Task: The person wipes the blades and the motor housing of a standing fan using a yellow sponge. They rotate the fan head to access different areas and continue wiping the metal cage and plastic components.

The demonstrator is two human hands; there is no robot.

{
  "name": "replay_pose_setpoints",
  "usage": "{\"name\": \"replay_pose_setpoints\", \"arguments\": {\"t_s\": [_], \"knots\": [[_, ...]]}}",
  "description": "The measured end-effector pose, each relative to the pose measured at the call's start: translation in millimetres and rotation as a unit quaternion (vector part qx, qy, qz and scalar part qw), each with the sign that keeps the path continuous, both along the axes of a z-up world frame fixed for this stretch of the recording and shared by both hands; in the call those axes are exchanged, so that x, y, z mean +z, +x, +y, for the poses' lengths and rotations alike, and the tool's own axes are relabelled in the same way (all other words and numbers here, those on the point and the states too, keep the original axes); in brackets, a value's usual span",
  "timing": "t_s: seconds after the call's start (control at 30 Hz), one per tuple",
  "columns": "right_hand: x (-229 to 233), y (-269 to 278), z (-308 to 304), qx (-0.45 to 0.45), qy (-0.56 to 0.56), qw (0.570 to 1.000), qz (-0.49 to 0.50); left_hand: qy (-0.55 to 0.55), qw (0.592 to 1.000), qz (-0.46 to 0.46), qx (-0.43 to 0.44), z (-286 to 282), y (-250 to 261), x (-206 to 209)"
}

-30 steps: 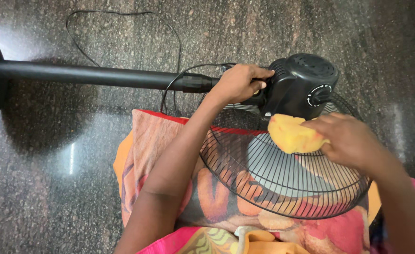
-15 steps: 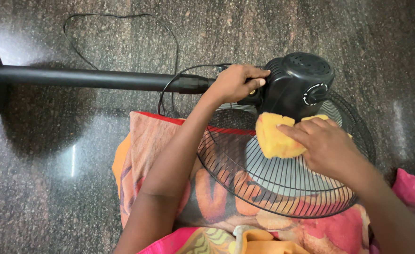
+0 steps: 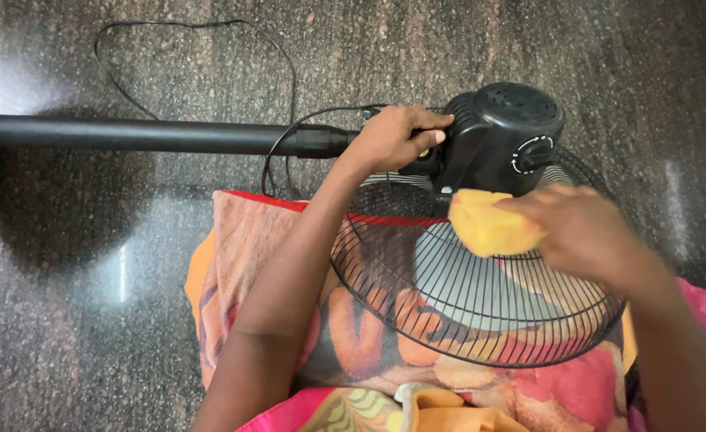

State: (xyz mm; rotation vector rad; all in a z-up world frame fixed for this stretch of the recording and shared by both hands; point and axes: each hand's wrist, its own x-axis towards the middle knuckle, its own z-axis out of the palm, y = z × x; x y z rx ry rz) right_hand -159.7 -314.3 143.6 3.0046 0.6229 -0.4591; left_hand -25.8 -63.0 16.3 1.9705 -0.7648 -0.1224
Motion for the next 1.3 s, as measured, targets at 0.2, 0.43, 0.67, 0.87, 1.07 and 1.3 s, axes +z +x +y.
{"name": "replay_pose_setpoints", "arguments": {"t_s": [0.2, 0.43, 0.67, 0.87, 1.07, 1.3], "knots": [[14.3, 8.2, -60.8, -0.057, 0.007, 0.997, -0.054, 0.005, 0.999, 0.041, 0.009, 0.6, -2.0, -1.2], [-48.8, -13.6, -44.6, -0.029, -0.078, 0.995, -0.058, -0.013, 1.000, 0.024, -0.002, 1.0, -0.1, -4.0], [9.3, 11.4, -62.1, -0.041, 0.007, 0.999, 0.028, -0.006, 1.000, 0.019, 0.003, 3.3, -1.5, -0.1], [-22.8, -3.6, -43.8, -0.024, -0.055, 0.998, -0.019, -0.011, 1.000, 0.025, -0.003, 0.9, 0.5, 0.0], [-6.7, 14.0, -94.1, 0.007, 0.082, 0.993, 0.082, -0.003, 1.000, 0.024, -0.005, 2.2, 0.3, 1.8], [-45.0, 2.0, -108.2, -0.023, -0.050, 0.997, -0.046, -0.007, 1.000, 0.029, -0.006, 1.8, 0.4, -0.3]]}}
